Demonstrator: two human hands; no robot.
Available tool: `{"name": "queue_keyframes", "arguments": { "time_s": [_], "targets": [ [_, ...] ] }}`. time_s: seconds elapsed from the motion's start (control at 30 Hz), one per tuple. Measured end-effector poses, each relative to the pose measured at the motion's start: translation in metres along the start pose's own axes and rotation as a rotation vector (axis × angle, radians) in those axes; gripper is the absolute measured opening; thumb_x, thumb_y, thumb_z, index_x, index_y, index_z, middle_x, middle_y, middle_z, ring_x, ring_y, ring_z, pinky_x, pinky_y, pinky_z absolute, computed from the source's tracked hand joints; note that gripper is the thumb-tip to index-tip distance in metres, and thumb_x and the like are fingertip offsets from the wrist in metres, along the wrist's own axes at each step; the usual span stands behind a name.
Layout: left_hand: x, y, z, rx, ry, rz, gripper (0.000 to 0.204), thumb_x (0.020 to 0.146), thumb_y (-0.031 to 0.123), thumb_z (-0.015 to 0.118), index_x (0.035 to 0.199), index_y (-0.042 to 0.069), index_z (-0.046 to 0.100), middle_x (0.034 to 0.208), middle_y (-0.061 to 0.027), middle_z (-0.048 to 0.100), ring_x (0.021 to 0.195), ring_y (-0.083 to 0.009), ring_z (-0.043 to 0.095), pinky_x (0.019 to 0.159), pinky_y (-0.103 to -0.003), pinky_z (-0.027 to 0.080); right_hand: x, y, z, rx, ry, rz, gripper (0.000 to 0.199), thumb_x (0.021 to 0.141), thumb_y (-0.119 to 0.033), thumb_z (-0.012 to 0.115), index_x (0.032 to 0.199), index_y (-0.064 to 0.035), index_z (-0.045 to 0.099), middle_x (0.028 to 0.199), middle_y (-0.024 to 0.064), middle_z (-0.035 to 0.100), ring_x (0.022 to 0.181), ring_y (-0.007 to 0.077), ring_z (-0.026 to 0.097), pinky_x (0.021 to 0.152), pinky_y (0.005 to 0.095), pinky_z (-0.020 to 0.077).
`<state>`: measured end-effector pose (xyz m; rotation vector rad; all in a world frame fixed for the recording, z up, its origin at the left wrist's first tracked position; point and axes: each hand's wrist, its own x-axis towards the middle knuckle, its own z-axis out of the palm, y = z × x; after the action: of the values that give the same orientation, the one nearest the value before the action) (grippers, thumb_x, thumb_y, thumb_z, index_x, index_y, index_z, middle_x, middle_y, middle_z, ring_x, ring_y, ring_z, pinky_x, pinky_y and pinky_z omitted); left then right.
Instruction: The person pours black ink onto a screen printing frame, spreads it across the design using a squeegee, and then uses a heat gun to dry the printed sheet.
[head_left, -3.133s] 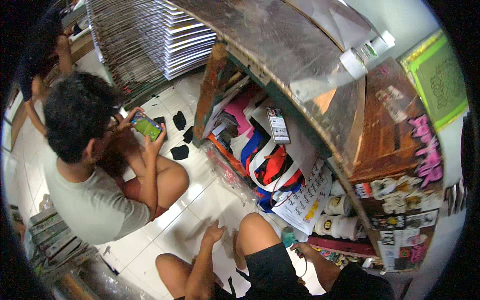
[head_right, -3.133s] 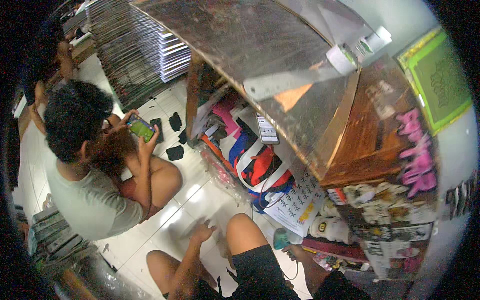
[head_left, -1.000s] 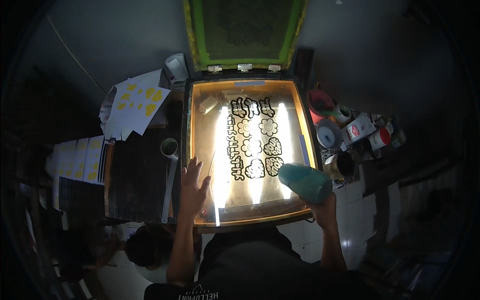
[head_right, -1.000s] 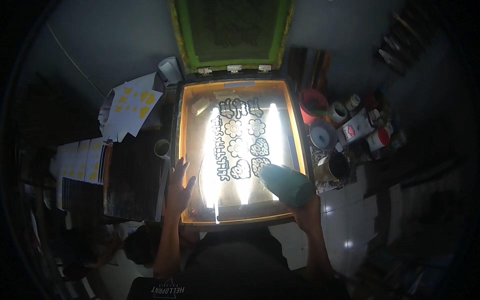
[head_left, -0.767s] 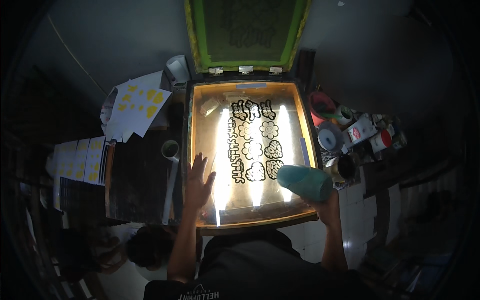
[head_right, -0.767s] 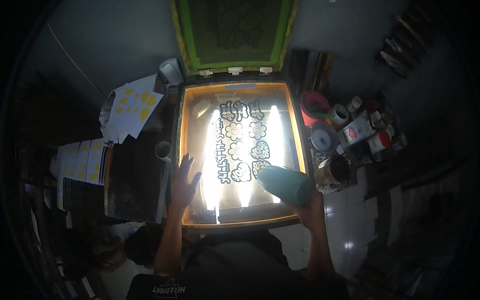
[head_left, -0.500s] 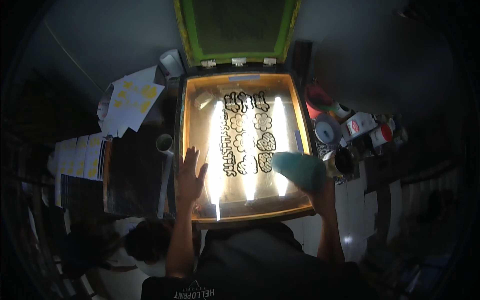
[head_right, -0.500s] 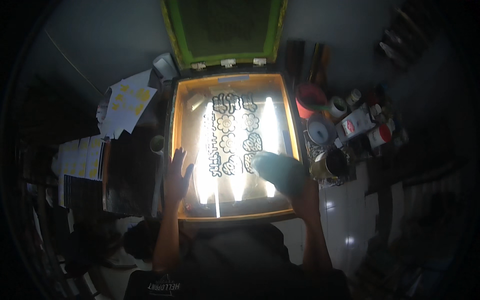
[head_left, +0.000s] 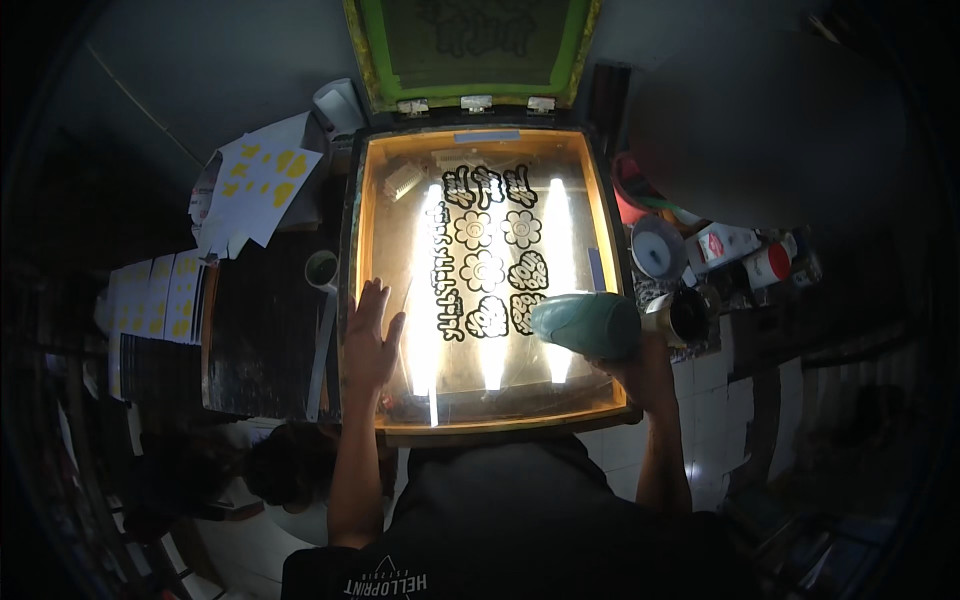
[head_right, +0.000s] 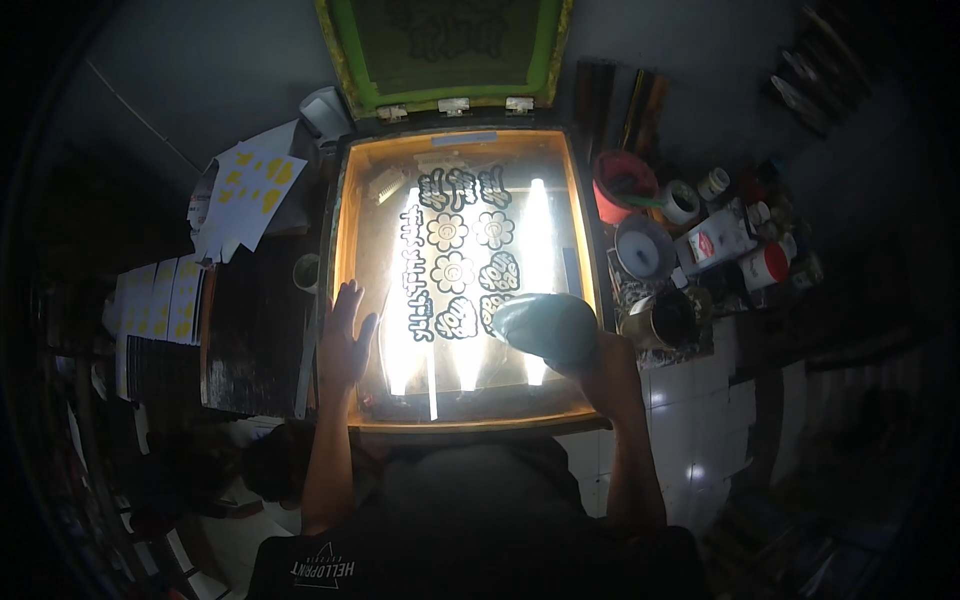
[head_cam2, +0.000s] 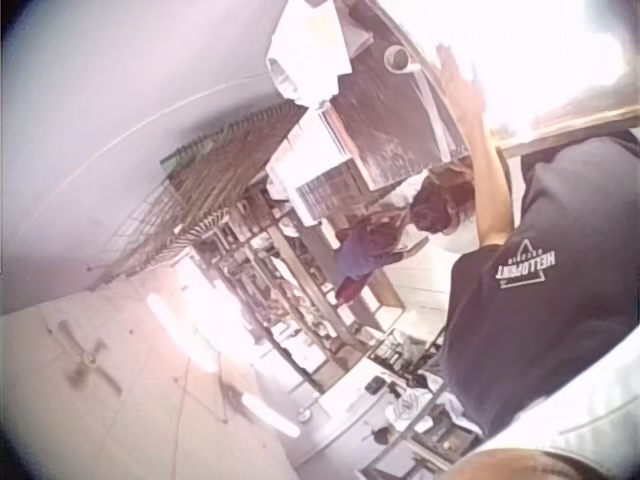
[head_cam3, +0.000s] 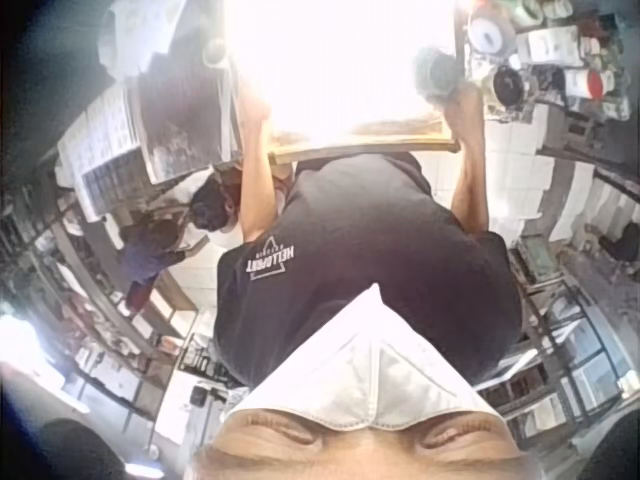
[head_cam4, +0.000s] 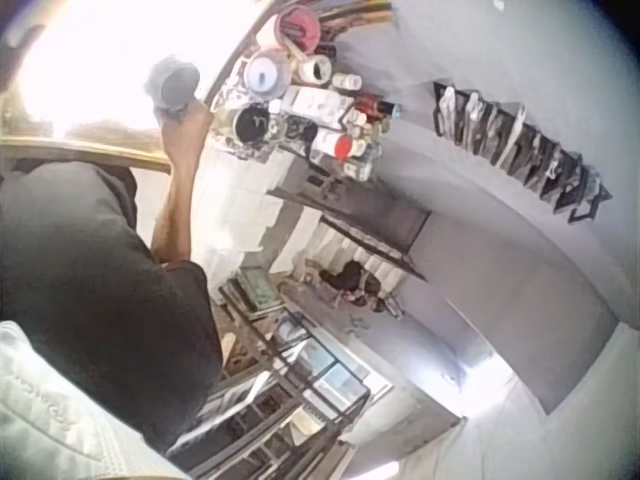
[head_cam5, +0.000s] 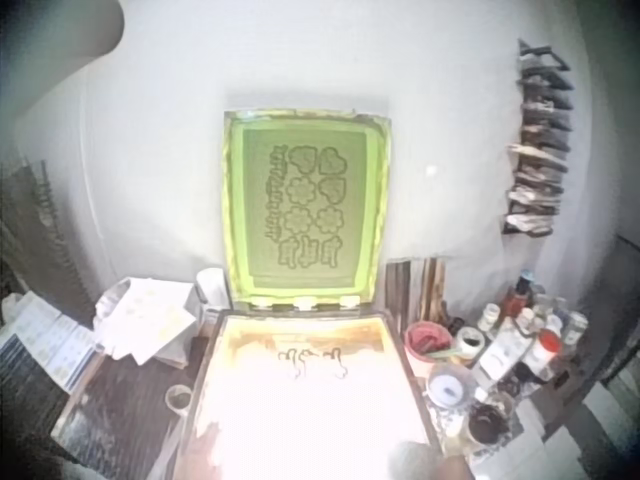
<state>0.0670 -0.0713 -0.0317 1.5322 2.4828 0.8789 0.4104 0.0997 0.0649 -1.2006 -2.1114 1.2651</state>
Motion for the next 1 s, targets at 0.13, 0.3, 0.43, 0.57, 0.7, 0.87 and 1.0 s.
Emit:
{"name": "queue_keyframes", "arguments": {
  "time_s": [0.13, 0.3, 0.43, 0.57, 0.7, 0.87, 1.0],
  "targets": [
    [0.0, -0.001, 0.0, 0.028, 0.006, 0.022, 0.049, 0.101, 0.027, 0.053, 0.143, 0.001, 0.049, 0.152, -0.0179, 0.044, 0.146, -0.0286, 0.035, 0.124, -0.043, 0.019, 0.003, -0.003, 0.007, -0.027, 0.054, 0.073, 0.02, 0.075, -0.004, 0.078, 0.092, 0.003, 0.072, 0.074, 0.0087, 0.072, 0.066, 0.0129, 0.068, 0.062, 0.0303, 0.0525],
    [-0.002, -0.001, 0.002, 0.002, 0.008, -0.016, 0.047, 0.102, 0.028, 0.053, 0.142, 0.003, 0.051, 0.151, -0.017, 0.045, 0.145, -0.0283, 0.036, 0.123, -0.043, 0.02, 0.014, 0.01, 0.016, -0.055, 0.124, -0.065, 0.02, 0.076, -0.009, 0.078, 0.091, 0.0026, 0.072, 0.072, 0.0082, 0.071, 0.063, 0.0126, 0.066, 0.059, 0.0295, 0.0506],
    [0.001, -0.001, -0.007, 0.026, 0.003, -0.011, 0.042, 0.104, 0.026, 0.048, 0.139, 0.004, 0.055, 0.151, -0.0145, 0.047, 0.145, -0.0267, 0.037, 0.123, -0.043, 0.022, 0.017, 0.003, 0.016, 0.008, 0.146, -0.079, 0.017, 0.076, -0.01, 0.079, 0.088, 0.0006, 0.072, 0.069, 0.0049, 0.069, 0.061, 0.0108, 0.063, 0.059, 0.0288, 0.0494],
    [0.002, 0.004, -0.011, -0.08, 0.022, 0.001, 0.041, 0.105, 0.026, 0.046, 0.138, 0.004, 0.056, 0.148, -0.0159, 0.049, 0.143, -0.0286, 0.04, 0.123, -0.043, 0.022, 0.022, -0.003, 0.012, 0.051, 0.096, -0.007, 0.015, 0.077, -0.009, 0.077, 0.086, 0.001, 0.07, 0.068, 0.0047, 0.067, 0.06, 0.0112, 0.061, 0.058, 0.0291, 0.0473],
    [-0.004, -0.017, -0.002, -0.126, 0.051, 0.003, 0.04, 0.105, 0.027, 0.045, 0.136, 0.004, 0.058, 0.148, -0.0151, 0.05, 0.142, -0.0294, 0.042, 0.122, -0.044, 0.023, 0.027, -0.006, 0.014, 0.116, 0.098, -0.035, 0.015, 0.079, -0.012, 0.075, 0.079, 0.0015, 0.067, 0.062, 0.0043, 0.062, 0.057, 0.0102, 0.056, 0.056, 0.0306, 0.0437],
    [0.005, -0.031, 0.001, -0.926, 0.303, -0.271, 0.042, 0.106, 0.025, 0.047, 0.138, -0.001, 0.054, 0.144, -0.0195, 0.053, 0.136, -0.0278, 0.05, 0.115, -0.039, 0.034, 0.028, -0.008, 0.013, 0.103, 0.083, 0.034, 0.018, 0.075, -0.002, 0.075, 0.09, 0.0019, 0.067, 0.072, 0.0036, 0.064, 0.061, 0.0112, 0.059, 0.058, 0.0274, 0.0463],
    [0.051, -0.067, -0.023, -1.281, 0.651, -0.519, 0.046, 0.105, 0.026, 0.05, 0.141, -0.002, 0.046, 0.139, -0.0237, 0.054, 0.132, -0.031, 0.053, 0.111, -0.038, 0.041, 0.028, -0.008, 0.011, 0.17, 0.082, 0.001, 0.025, 0.077, -0.001, 0.074, 0.1, 0.0016, 0.065, 0.077, 0.0035, 0.063, 0.062, 0.011, 0.057, 0.059, 0.0272, 0.0461]
  ]
}}
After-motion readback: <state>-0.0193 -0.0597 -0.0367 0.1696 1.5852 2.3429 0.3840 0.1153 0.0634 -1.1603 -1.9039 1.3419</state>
